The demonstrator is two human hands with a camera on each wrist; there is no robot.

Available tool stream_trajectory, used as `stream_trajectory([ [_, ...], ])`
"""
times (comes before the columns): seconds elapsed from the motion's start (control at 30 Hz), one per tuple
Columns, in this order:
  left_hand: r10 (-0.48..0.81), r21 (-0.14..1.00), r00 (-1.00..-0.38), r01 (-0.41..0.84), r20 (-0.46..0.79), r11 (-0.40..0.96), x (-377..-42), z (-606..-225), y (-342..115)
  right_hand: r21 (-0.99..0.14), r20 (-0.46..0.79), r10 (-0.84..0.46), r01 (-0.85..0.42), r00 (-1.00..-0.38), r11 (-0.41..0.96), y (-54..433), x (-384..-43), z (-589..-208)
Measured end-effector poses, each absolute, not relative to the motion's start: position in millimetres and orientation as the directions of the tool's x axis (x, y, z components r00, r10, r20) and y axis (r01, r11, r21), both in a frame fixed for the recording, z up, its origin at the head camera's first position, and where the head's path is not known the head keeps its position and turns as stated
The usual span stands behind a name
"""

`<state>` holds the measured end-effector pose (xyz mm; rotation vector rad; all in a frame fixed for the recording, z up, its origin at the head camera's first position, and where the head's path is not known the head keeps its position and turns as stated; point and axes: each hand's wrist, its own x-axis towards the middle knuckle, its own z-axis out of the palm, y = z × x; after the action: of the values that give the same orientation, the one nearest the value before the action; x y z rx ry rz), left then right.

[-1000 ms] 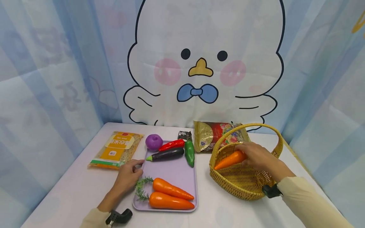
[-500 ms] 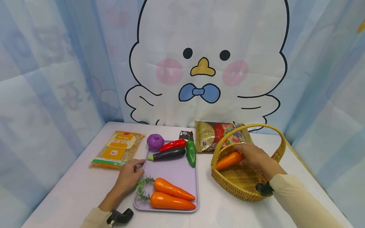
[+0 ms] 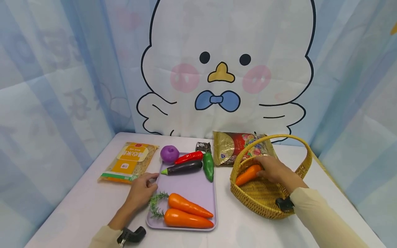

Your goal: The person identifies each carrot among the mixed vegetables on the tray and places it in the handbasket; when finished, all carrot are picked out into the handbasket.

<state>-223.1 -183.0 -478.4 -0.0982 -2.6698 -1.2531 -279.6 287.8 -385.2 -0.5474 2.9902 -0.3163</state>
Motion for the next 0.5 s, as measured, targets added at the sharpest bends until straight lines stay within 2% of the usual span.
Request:
stream_trajectory([
  [0.33, -0.024, 0.765, -0.982, 0.131, 0.188, 0.63, -222.4, -478.2, -182.3, -0.183, -0.079, -0.309, -0.291, -0.948, 0.939, 285.8, -275.8, -379.2],
  [0.5, -0.022, 0.772, -0.983, 0.131, 0.184, 0.622, -222.4, -478.5, -182.9, -0.164, -0.061, -0.326, -0.313, -0.943, 0.935, 283.6, -273.4, -376.0],
])
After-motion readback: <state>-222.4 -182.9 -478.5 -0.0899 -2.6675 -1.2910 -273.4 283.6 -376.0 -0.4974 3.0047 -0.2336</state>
